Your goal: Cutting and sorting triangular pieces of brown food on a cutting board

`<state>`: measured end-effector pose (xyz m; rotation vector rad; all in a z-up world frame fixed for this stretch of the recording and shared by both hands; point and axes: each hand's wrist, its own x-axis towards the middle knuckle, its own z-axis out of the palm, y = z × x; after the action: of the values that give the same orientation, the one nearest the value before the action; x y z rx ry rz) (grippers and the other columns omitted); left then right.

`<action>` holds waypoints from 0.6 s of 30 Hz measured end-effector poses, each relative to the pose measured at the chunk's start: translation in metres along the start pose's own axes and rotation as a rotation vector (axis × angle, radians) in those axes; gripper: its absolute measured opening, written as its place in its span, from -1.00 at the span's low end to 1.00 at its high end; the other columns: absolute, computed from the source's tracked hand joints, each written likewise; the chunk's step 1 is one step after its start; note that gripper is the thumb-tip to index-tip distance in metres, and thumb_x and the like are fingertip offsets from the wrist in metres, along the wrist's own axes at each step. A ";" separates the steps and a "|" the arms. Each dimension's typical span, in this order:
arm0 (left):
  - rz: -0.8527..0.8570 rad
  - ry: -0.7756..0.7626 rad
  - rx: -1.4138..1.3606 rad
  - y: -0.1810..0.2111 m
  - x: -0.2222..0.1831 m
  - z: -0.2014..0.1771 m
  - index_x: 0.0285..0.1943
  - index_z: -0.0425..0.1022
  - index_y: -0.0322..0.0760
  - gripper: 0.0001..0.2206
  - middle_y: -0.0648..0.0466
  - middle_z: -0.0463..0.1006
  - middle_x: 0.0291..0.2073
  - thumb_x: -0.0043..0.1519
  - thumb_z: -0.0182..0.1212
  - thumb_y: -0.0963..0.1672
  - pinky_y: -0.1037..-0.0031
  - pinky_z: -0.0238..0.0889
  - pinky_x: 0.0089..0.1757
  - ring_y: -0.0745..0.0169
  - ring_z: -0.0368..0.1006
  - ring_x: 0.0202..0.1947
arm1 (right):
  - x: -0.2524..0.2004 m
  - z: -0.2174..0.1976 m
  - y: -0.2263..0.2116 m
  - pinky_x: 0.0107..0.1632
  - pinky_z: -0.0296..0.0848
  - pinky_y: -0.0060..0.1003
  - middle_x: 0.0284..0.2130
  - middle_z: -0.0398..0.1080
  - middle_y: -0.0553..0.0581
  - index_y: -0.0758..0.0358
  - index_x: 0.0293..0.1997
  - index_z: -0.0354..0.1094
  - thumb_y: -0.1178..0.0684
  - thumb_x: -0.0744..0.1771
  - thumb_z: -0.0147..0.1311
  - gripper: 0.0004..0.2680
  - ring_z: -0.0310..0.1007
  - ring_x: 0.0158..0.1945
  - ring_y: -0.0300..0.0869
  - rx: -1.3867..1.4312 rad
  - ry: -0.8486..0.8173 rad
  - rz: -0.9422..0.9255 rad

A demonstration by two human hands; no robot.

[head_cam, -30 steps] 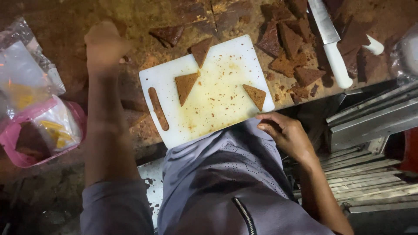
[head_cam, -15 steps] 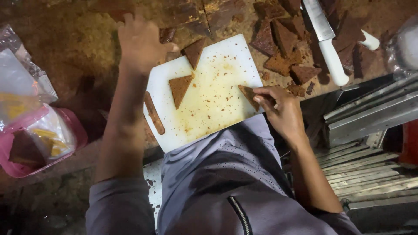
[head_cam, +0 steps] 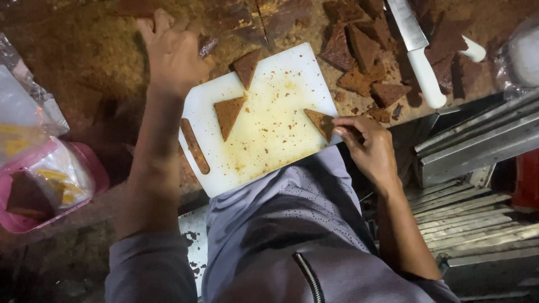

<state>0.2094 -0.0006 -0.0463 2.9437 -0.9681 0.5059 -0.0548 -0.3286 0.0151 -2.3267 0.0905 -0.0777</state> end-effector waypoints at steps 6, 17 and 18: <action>-0.396 -0.112 -0.844 0.031 -0.002 -0.059 0.12 0.58 -0.01 -0.60 -0.03 0.30 -0.08 0.10 0.51 -0.04 0.29 0.27 -0.02 0.04 0.38 -0.06 | -0.008 -0.003 0.009 0.00 0.36 -0.35 -0.14 0.55 0.07 0.24 -0.01 0.51 0.11 0.40 0.15 -0.89 0.50 -0.12 -0.23 0.044 0.043 0.021; -0.261 -0.309 -1.932 0.056 -0.004 -0.097 0.09 0.48 -0.37 -0.75 0.13 0.60 -0.24 0.25 0.30 -0.21 0.60 0.45 -0.11 0.40 0.54 -0.22 | -0.013 -0.003 -0.002 0.03 0.37 -0.36 -0.09 0.56 0.11 0.27 0.00 0.51 0.10 0.39 0.13 -0.87 0.51 -0.06 -0.22 0.088 0.022 0.027; -0.259 -0.308 -1.932 0.055 -0.004 -0.100 0.09 0.48 -0.37 -0.75 0.13 0.60 -0.24 0.25 0.30 -0.21 0.60 0.45 -0.11 0.40 0.54 -0.22 | -0.014 -0.004 -0.001 0.03 0.37 -0.36 -0.09 0.56 0.11 0.27 0.00 0.51 0.10 0.39 0.13 -0.87 0.51 -0.06 -0.22 0.088 0.023 0.027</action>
<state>0.1443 -0.0333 0.0424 1.2509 -0.4359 -0.6245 -0.0685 -0.3293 0.0179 -2.2366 0.1274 -0.0937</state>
